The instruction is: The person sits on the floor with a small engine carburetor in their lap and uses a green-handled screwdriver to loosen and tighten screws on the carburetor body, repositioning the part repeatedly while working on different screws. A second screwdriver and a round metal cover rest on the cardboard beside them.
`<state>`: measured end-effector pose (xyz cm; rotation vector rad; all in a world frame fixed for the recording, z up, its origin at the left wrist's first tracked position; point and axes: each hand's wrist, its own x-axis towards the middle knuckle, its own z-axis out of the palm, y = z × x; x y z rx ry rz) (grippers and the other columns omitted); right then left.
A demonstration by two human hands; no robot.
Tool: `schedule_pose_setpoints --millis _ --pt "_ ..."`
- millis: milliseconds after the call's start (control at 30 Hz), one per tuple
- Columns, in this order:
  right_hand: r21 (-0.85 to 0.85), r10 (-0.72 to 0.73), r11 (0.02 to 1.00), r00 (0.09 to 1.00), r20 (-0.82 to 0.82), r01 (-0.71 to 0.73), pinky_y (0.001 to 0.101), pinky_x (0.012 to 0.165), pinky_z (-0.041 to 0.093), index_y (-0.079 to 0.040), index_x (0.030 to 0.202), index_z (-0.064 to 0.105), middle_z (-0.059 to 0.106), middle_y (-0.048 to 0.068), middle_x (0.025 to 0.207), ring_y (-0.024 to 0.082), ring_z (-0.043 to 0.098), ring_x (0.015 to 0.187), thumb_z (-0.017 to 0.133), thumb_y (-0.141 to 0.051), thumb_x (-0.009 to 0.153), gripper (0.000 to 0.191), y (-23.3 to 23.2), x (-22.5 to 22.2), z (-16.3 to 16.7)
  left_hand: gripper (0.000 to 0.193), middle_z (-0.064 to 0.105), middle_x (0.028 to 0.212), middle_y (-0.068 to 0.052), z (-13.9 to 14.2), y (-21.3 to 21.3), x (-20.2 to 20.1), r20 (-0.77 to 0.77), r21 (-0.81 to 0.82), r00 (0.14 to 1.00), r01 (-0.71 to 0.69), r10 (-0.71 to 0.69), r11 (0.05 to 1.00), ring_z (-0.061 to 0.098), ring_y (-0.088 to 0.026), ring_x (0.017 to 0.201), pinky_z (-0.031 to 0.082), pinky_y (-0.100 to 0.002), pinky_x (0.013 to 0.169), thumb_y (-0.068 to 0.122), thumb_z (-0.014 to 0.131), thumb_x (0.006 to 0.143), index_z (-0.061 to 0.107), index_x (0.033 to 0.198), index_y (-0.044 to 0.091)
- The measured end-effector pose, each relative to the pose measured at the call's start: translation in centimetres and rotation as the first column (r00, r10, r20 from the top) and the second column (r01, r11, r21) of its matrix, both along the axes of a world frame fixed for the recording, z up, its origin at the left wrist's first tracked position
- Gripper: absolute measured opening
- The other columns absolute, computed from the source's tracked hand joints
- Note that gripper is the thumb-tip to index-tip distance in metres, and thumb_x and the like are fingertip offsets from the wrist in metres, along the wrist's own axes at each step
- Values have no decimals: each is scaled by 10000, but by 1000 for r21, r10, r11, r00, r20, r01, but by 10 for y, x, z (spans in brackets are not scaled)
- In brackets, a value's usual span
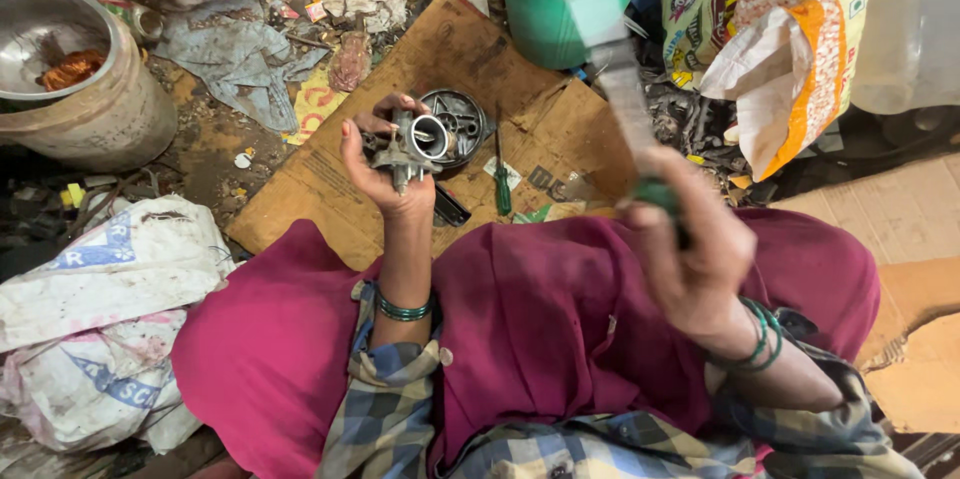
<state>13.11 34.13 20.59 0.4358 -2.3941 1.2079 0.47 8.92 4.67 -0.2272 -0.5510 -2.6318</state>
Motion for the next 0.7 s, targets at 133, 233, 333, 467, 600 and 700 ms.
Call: schedule_pose_setpoints --millis 133,233,333,467,600,700 --pt "223 235 953 965 -121 -204 349 783 599 -68 1362 550 679 215 1186 319 713 1005 632 78 900 491 -5 -6 -11 434 663 1046 -254 1 -1 3 13 45 1000 26 -27 999 639 -379 990 540 -486 913 385 416 1091 553 865 40" --pt "629 57 696 901 431 -345 316 678 591 -141 1503 541 728 82 930 182 729 773 736 -166 1022 519 -9 -9 -18 429 667 1063 -264 -2 -2 0 21 19 1000 19 -19 1000 645 -375 1001 539 -481 931 374 425 1096 557 862 40" --pt "119 152 982 986 -70 -143 285 828 607 -18 1446 550 713 135 1209 207 760 966 665 -8 1048 415 -5 -6 -8 422 676 1078 -254 -9 0 0 -10 -42 1000 0 -1 999 654 -370 1011 547 -489 948 379 440 1091 573 871 45" --pt "30 1 1000 974 -225 6 367 822 600 -24 1444 470 691 150 1128 282 733 947 611 15 1010 458 -16 -4 0 420 699 1050 -219 -13 -10 2 87 -3 996 -16 16 1000 678 -374 1003 577 -522 927 437 503 1043 596 888 58" --pt "275 332 869 896 294 -411 431 749 597 -81 1489 524 710 177 1142 346 728 902 698 -131 983 538 -32 -5 -21 357 683 1014 -196 -12 -22 2 172 86 984 -53 38 995 685 -339 934 595 -461 803 430 545 1003 625 954 85" --pt "168 350 906 911 219 -388 410 826 619 -126 1474 521 725 130 1195 325 742 996 679 -124 980 518 -21 -3 -29 373 681 953 -208 -12 -28 3 176 12 983 -63 60 998 692 -319 877 595 -422 775 438 559 1060 594 917 96"
